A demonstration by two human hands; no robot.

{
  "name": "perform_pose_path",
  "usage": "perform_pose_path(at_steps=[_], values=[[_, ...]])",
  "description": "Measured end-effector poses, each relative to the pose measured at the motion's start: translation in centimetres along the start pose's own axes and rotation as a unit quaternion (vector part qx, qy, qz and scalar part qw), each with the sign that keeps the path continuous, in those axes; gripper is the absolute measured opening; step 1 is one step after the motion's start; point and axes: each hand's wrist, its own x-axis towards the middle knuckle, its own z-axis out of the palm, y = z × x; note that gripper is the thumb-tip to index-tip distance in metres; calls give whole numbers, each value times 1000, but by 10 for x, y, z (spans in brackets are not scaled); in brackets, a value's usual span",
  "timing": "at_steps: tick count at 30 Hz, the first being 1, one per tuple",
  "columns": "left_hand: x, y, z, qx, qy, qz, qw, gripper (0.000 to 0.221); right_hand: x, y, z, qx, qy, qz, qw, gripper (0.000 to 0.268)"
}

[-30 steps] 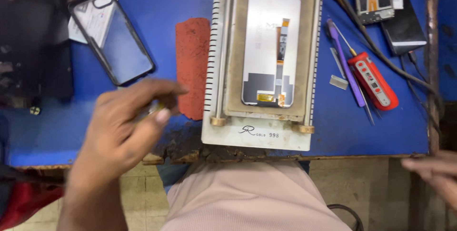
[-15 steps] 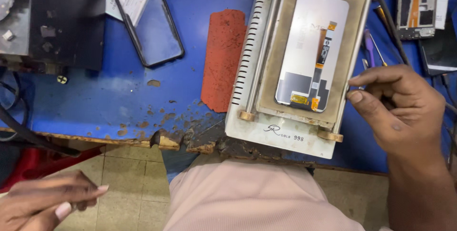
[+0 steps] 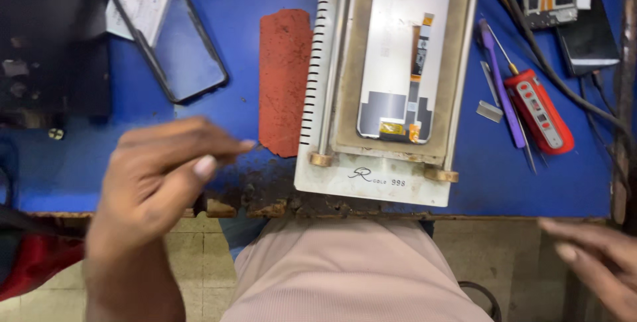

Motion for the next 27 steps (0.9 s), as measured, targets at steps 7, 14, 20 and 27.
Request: perform_pose_path(at_steps=[7,14,20,27], values=[[60,23,39,4,-20,57,998,31,-106,166,7,-106,-207,-86,969,32],[48,22,37,-12,-8,60,998,27,-84,198,-1,-124,-198,-55,971,27],[-21,10,-6,12,-35,-65,997,31,19,79,-15,-18,3,6,1000,22],[-182,-51,-75,22,-163,-155,974,33,158,-167,-12,74,83,-60,992,14]])
